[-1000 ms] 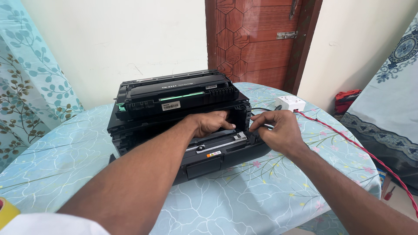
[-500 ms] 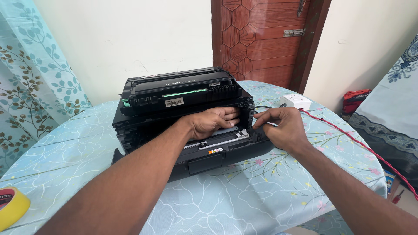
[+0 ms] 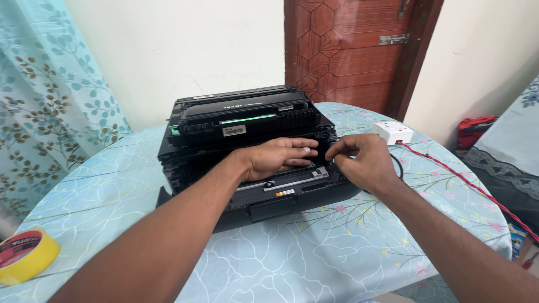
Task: The person stands at a table with a Brother laser printer, presses control panel buttons, opens the printer's front cover, and removes the toner and drum assembly from inside. They handle and reposition the drum unit while the front cover remains open.
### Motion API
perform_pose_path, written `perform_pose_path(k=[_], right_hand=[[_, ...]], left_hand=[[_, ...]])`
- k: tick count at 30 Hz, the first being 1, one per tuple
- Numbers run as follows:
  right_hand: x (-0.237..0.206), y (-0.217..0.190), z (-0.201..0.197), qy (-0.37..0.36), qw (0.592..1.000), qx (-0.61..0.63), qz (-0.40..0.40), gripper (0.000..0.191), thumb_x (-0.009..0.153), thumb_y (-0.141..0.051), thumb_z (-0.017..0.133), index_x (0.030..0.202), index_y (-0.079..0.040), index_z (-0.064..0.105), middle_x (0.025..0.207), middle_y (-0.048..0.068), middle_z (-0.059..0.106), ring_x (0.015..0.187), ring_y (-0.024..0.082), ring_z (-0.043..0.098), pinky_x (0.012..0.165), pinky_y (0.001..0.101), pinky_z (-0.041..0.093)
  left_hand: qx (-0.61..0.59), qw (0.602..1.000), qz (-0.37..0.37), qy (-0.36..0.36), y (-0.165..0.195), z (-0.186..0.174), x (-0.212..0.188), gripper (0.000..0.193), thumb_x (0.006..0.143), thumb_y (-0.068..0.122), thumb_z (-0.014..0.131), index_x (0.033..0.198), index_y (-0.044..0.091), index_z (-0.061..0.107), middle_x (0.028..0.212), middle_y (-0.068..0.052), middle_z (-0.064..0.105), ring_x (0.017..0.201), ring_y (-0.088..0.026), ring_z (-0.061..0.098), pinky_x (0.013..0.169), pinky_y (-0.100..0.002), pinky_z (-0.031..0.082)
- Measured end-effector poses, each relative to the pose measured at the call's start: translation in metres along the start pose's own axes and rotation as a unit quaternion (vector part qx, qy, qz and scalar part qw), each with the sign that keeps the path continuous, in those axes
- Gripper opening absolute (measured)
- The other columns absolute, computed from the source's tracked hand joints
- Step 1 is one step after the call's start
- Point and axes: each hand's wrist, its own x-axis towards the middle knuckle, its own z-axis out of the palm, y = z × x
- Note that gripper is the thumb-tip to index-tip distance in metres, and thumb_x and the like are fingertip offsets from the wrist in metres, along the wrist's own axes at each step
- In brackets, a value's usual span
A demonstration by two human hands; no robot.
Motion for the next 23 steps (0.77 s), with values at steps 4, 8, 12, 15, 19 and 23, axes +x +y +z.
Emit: perform_pose_path(k=[4, 8, 12, 15, 19, 23], right_hand=[[0.008, -0.018, 0.009, -0.08, 0.996, -0.042, -0.016, 0.028, 0.078, -0.005, 0.067, 0.102, -0.008, 0.08, 0.096, 0.009, 0.081, 0.09, 0.02, 0.077, 0.086, 0.0348, 0.06], [0.018, -0.033, 0.028, -0.181, 0.976, -0.115, -0.031, 0.035, 0.082, -0.013, 0.067, 0.116, -0.013, 0.077, 0.109, 0.009, 0.079, 0.1, 0.023, 0.075, 0.094, 0.0367, 0.057], [0.031, -0.044, 0.052, -0.246, 0.961, -0.098, -0.084, 0.043, 0.085, -0.019, 0.067, 0.127, -0.01, 0.069, 0.121, 0.011, 0.075, 0.114, 0.024, 0.071, 0.102, 0.0365, 0.053], [0.04, -0.048, 0.07, -0.281, 0.953, -0.089, -0.075, 0.052, 0.087, -0.02, 0.067, 0.137, -0.01, 0.061, 0.134, 0.012, 0.068, 0.126, 0.026, 0.064, 0.108, 0.0374, 0.049], [0.05, -0.05, 0.098, -0.314, 0.941, -0.095, -0.081, 0.059, 0.089, -0.022, 0.068, 0.145, -0.01, 0.052, 0.144, 0.013, 0.06, 0.135, 0.028, 0.057, 0.114, 0.0377, 0.046], [0.059, -0.041, 0.127, -0.347, 0.931, -0.051, -0.098, 0.069, 0.089, -0.021, 0.066, 0.152, -0.01, 0.04, 0.152, 0.013, 0.053, 0.14, 0.028, 0.053, 0.117, 0.0374, 0.042]], left_hand=[[0.122, 0.985, 0.005, 0.119, 0.006, 0.009, -0.037, 0.049, 0.099, 0.028, 0.057, 0.146, 0.016, 0.054, 0.139, -0.009, 0.067, 0.124, -0.019, 0.064, 0.105, -0.035, 0.052], [0.161, 0.947, 0.053, 0.274, 0.002, 0.01, -0.078, 0.033, 0.095, 0.019, 0.065, 0.127, 0.011, 0.07, 0.11, -0.006, 0.077, 0.1, -0.014, 0.071, 0.088, -0.03, 0.058], [0.19, 0.888, 0.106, 0.404, -0.006, -0.005, -0.119, 0.022, 0.094, 0.015, 0.068, 0.113, 0.008, 0.078, 0.095, -0.005, 0.079, 0.085, -0.013, 0.071, 0.079, -0.028, 0.059], [0.176, 0.854, 0.122, 0.475, -0.014, -0.018, -0.145, 0.019, 0.094, 0.012, 0.066, 0.108, 0.008, 0.078, 0.093, -0.004, 0.08, 0.081, -0.01, 0.073, 0.076, -0.027, 0.06], [0.158, 0.822, 0.12, 0.534, -0.024, -0.022, -0.169, 0.018, 0.092, 0.009, 0.066, 0.103, 0.009, 0.08, 0.094, -0.003, 0.081, 0.082, -0.008, 0.075, 0.079, -0.025, 0.06], [0.197, 0.805, 0.096, 0.551, -0.022, -0.022, -0.182, 0.017, 0.093, 0.01, 0.066, 0.103, 0.011, 0.08, 0.095, -0.003, 0.081, 0.084, -0.01, 0.076, 0.08, -0.026, 0.06]])
